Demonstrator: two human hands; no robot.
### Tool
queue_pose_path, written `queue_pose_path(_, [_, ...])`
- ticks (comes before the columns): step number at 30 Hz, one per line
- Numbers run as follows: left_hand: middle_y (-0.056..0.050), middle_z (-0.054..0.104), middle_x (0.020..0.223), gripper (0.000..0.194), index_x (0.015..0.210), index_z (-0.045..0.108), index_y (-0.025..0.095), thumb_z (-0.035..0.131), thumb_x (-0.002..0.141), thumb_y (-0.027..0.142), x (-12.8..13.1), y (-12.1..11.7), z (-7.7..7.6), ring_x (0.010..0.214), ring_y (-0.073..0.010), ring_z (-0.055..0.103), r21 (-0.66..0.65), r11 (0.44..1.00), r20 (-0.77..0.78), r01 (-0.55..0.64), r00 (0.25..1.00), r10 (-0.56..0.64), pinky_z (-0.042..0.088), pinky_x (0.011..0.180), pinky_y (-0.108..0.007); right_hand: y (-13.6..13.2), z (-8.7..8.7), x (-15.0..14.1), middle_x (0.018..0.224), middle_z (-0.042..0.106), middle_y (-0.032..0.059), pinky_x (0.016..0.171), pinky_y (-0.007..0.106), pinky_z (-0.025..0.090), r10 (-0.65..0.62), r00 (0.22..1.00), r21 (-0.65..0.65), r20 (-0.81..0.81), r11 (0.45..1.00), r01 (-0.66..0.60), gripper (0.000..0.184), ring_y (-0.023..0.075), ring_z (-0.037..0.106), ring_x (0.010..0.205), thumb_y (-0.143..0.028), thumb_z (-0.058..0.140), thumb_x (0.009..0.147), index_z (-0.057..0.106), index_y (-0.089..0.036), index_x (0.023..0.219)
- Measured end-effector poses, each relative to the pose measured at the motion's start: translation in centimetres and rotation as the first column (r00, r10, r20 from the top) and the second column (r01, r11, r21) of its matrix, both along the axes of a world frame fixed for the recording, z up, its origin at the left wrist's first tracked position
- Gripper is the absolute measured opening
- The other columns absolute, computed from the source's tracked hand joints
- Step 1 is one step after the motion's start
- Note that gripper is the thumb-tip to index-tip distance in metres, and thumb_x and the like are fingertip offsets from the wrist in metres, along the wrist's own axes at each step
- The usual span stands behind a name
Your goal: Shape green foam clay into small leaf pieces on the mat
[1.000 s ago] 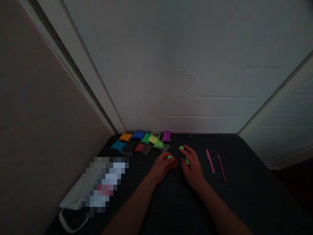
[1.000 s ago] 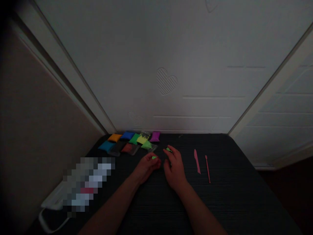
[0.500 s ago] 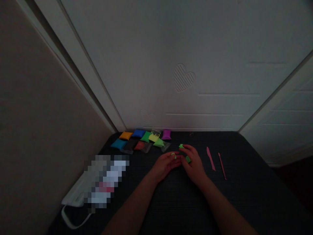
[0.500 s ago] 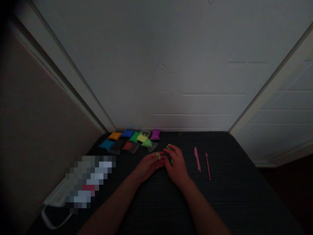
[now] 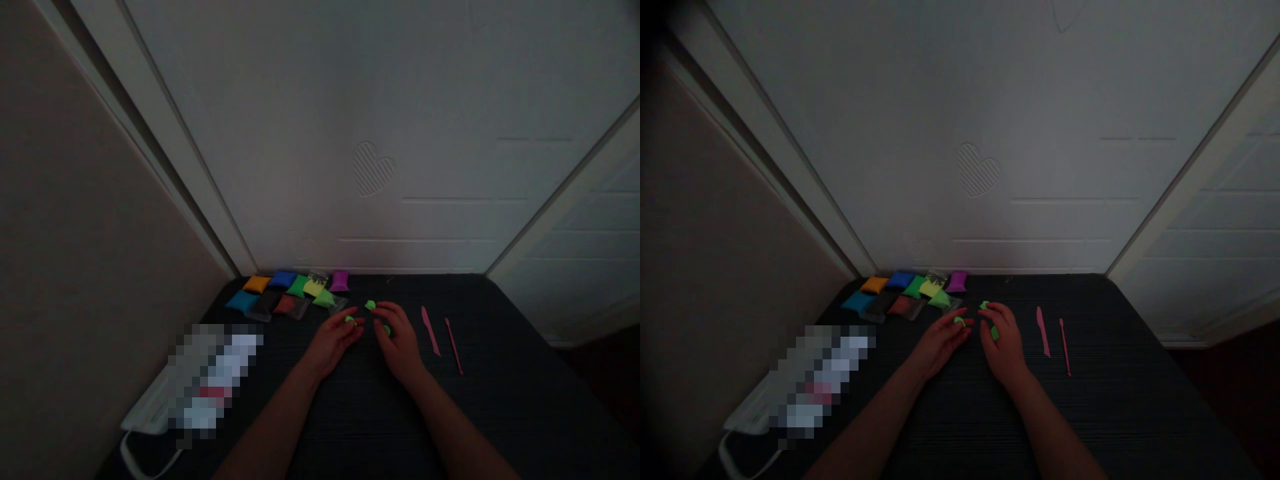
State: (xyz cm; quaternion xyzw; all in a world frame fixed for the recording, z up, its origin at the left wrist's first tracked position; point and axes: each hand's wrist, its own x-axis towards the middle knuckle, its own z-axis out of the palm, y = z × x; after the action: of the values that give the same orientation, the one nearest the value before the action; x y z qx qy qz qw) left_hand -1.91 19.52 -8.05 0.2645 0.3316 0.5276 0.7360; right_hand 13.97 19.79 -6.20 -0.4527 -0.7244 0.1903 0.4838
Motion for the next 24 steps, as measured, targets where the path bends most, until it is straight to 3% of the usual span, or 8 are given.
queue_pose_path(6, [-0.011,0.061,0.105,0.026,0.100,0.058,0.009,0.056,0.075,0.013,-0.01,-0.17,0.48,0.099,-0.0172,0.056,0.053,0.998,0.053,-0.018,0.998,0.015,0.038,0.093,-0.026,0.14,-0.15,-0.15,0.105,0.051,0.0076,0.087,0.039,0.040,-0.030,0.999,-0.002,-0.022,1.000,0.030,0.021,0.0203,0.049,0.100,-0.018,0.044,0.079,0.057,-0.022,0.095])
queue_pose_path(13, [-0.012,0.062,0.103,0.024,0.097,0.059,0.009,0.058,0.073,0.010,0.03,-0.55,0.69,0.098,-0.0183,0.056,0.032,0.999,0.056,0.000,0.998,-0.001,0.038,0.092,-0.030,-0.07,-0.25,-0.27,0.105,0.050,0.0082,0.086,0.039,0.041,-0.021,0.999,-0.019,-0.030,1.000,0.020,0.021,0.0207,0.049,0.099,-0.018,0.043,0.080,0.057,-0.022,0.095])
queue_pose_path(20, [-0.008,0.064,0.095,0.048,0.117,0.045,0.019,0.058,0.072,0.008,-0.07,-0.83,0.92,0.090,-0.0184,0.060,0.033,0.998,0.116,0.053,0.992,-0.056,0.039,0.089,-0.038,-0.02,-0.59,-0.36,0.106,0.050,0.0083,0.088,0.039,0.039,-0.033,0.999,-0.011,-0.010,0.999,0.033,0.020,0.0204,0.048,0.101,-0.020,0.042,0.081,0.056,-0.021,0.095])
queue_pose_path(24, [-0.011,0.062,0.098,0.032,0.104,0.055,0.012,0.057,0.072,0.009,0.14,-0.91,0.94,0.092,-0.0195,0.058,0.013,0.998,0.088,0.068,0.994,-0.069,0.038,0.089,-0.036,-0.08,-0.60,-0.43,0.106,0.050,0.0079,0.089,0.040,0.038,-0.076,0.996,-0.019,-0.049,0.997,0.076,0.022,0.0202,0.046,0.103,-0.023,0.039,0.084,0.053,-0.022,0.100])
